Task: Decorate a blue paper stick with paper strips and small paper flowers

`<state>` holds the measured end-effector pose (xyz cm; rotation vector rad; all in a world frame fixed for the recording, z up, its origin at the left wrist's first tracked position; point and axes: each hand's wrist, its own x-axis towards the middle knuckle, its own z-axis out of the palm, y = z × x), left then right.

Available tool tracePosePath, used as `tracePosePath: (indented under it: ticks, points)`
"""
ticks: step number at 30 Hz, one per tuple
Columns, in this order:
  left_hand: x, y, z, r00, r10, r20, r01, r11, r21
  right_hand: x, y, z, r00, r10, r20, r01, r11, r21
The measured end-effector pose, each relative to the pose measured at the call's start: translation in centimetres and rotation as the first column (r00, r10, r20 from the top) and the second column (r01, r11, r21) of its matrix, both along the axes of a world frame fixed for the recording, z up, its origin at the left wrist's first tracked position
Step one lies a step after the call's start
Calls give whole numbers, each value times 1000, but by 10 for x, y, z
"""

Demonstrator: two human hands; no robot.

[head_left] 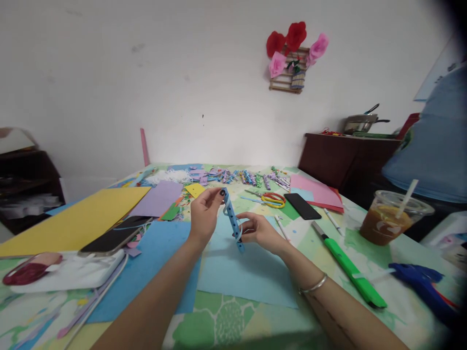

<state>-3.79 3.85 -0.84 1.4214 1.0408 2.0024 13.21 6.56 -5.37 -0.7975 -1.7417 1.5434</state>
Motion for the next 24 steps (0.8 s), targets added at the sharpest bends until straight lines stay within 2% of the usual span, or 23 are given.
tracePosePath:
  ticks: [14,18,24]
  points:
    - [-7,6,-5,1000,0,21,0,1000,-16,-2,-5,4,999,33,-13,-34,999,-42]
    - [-5,3,-3,1000,-14,-26,15,999,45,0,-3,3,999,24,-29,-25,999,-44]
    - [-4,-1,-1,988,56,-145,-38,992,122,0,-5,6,998,19,-51,-23,997,-79]
